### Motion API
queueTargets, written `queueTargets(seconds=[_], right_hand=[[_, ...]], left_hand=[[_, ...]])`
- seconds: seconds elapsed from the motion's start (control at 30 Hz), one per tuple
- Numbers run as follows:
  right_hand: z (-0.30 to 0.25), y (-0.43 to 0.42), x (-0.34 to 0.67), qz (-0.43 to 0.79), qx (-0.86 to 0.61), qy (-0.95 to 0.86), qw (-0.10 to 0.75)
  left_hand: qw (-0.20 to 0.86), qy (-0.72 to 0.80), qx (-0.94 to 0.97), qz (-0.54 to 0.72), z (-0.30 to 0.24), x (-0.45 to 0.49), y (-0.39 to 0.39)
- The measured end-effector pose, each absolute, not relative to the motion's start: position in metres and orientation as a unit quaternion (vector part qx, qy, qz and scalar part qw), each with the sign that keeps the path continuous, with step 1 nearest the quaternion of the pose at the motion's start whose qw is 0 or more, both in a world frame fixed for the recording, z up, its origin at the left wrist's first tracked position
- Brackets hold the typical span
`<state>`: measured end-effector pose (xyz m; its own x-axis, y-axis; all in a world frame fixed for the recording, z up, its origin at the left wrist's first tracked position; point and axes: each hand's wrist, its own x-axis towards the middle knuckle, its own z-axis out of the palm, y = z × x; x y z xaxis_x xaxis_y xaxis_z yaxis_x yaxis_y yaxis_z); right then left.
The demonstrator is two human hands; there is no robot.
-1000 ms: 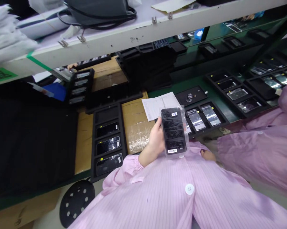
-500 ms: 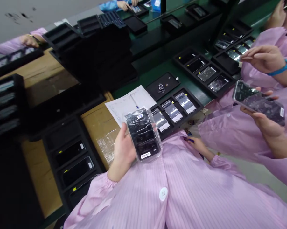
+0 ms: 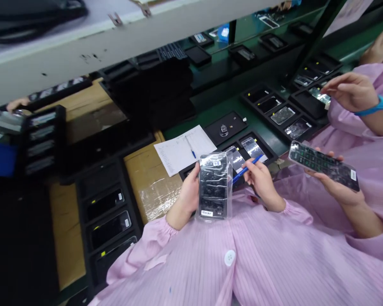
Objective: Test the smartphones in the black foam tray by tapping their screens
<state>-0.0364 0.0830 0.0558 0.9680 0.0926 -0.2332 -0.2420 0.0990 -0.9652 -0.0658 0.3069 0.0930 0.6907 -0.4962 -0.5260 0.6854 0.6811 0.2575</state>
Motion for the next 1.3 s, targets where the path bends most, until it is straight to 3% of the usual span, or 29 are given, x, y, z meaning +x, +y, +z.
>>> queueTargets(seconds=[0.23, 0.6, 0.73, 0.9, 1.0, 1.1, 1.3], right_hand=[[0.060, 0.139, -0.009, 0.182, -0.632, -0.014, 0.754], [0.041, 0.165, 0.025, 0.167, -0.640, -0.046, 0.749], [0.058, 0.145, 0.058, 0.081, -0.651, -0.024, 0.755], [0.102, 0.114, 0.068, -0.123, -0.637, -0.018, 0.761], [0.122, 0.118, 0.029, -0.240, -0.701, -0.200, 0.641], [0.133, 0.129, -0.009, -0.227, -0.734, -0.363, 0.528], [0.148, 0.141, -0.016, -0.217, -0.750, -0.401, 0.479]], left_hand=[[0.881, 0.177, 0.280, -0.337, 0.091, -0.068, 0.301], [0.884, 0.273, 0.321, -0.204, 0.084, -0.064, 0.290], [0.901, 0.234, 0.302, -0.204, 0.086, -0.065, 0.291], [0.917, 0.197, 0.306, -0.163, 0.089, -0.071, 0.298], [0.922, 0.183, 0.296, -0.171, 0.090, -0.070, 0.301], [0.922, 0.169, 0.295, -0.185, 0.093, -0.069, 0.302], [0.924, 0.144, 0.304, -0.184, 0.097, -0.073, 0.298]])
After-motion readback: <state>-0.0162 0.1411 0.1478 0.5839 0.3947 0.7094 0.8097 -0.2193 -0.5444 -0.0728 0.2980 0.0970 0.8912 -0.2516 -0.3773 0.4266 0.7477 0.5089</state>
